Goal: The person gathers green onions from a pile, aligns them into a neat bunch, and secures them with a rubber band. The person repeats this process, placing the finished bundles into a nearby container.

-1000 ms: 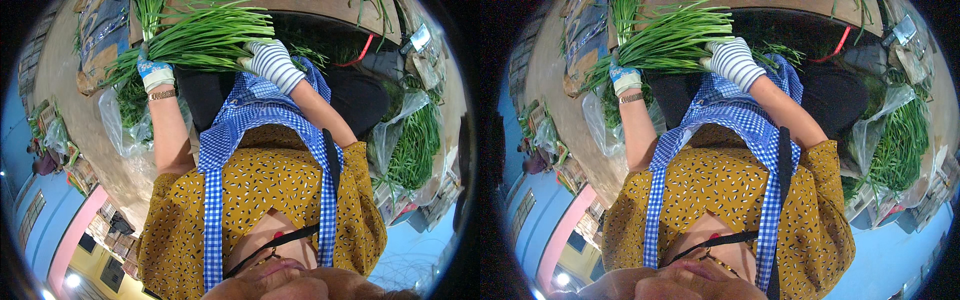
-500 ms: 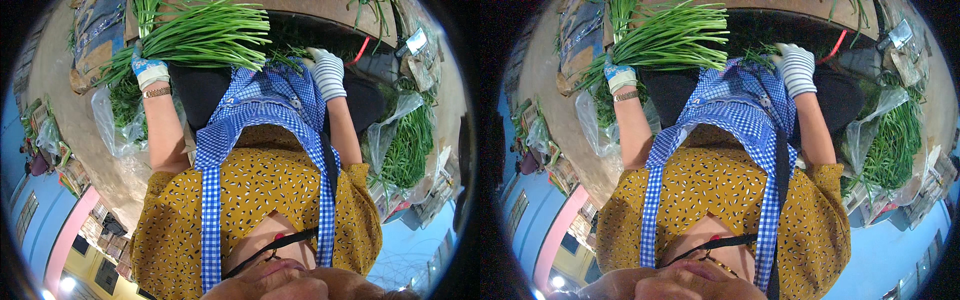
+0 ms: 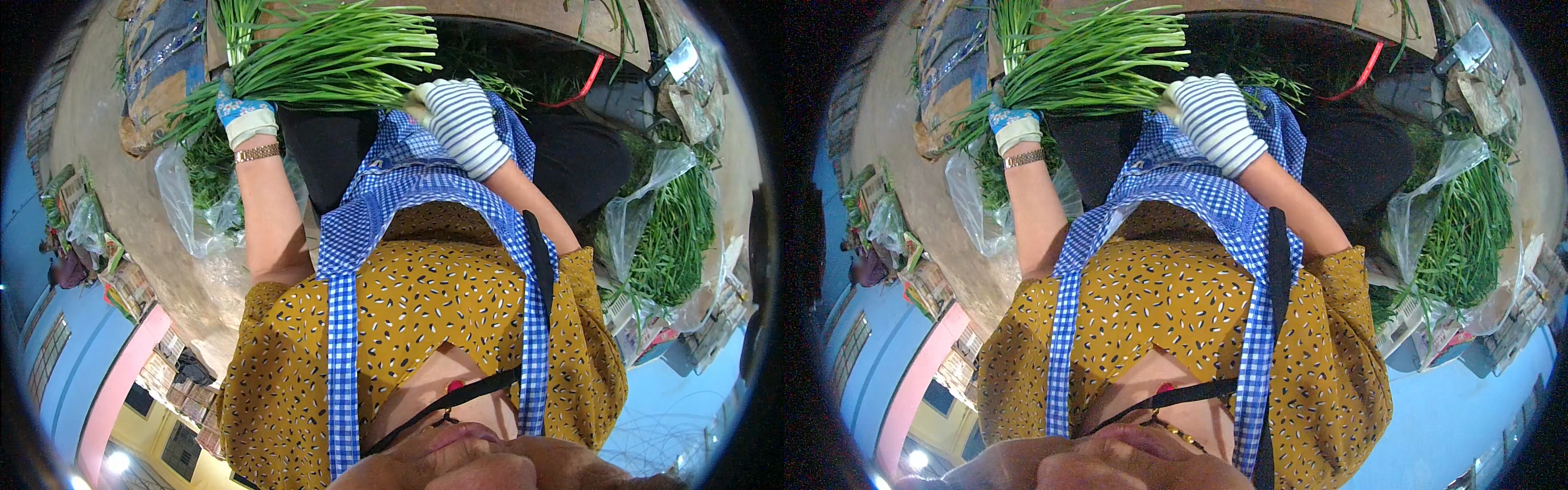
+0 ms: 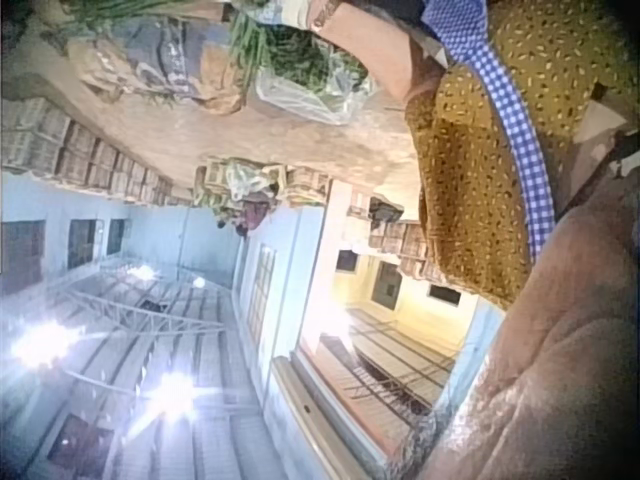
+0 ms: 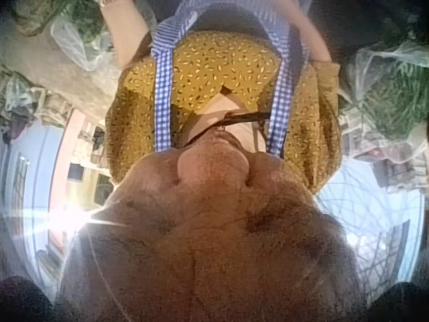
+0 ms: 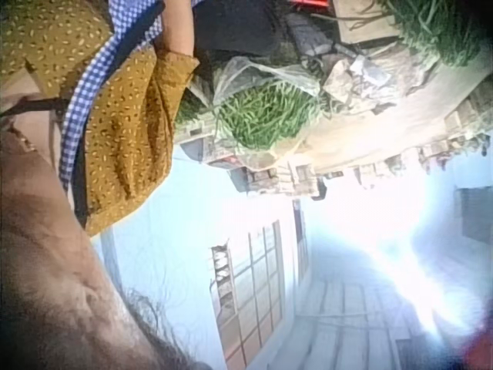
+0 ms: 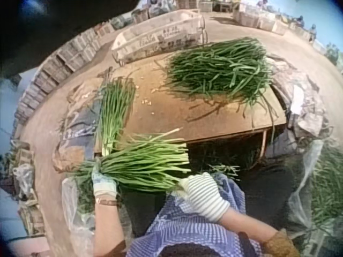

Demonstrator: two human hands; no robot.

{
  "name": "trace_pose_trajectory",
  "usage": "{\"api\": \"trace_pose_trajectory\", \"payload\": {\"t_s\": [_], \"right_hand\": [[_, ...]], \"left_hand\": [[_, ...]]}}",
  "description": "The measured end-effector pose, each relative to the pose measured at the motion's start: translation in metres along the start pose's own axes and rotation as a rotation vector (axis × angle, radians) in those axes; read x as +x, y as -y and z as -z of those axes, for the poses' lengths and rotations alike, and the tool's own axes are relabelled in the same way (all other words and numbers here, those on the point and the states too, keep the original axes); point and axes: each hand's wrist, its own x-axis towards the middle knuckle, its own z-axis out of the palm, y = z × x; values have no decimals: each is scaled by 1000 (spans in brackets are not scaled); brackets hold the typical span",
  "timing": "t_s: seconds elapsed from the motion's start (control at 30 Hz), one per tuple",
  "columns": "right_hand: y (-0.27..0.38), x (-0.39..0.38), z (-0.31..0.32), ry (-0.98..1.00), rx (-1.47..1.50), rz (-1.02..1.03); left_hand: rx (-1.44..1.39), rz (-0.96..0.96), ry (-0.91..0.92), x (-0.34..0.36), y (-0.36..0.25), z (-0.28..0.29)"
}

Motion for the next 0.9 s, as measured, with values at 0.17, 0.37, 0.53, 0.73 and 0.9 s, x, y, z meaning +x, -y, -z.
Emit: {"api": "trace_pose_trajectory", "payload": {"t_s": [0.17,0.37,0.53,0.73,0.9], "right_hand": [[-48,-20,24,68,-125,-183],[-130,-54,19,497,-412,-563],[-46,-14,13,-99,320,-254],[-20,16,-4,268,276,-209],[-100,-9,-18,512,-176,-388]], "left_hand": [[36,-47,-39,-9,2,-7],[47,-44,-47,-10,2,-9],[11,-34,-21,0,-2,2],[55,-31,7,0,-2,4],[52,-59,99,0,-3,14]]}}
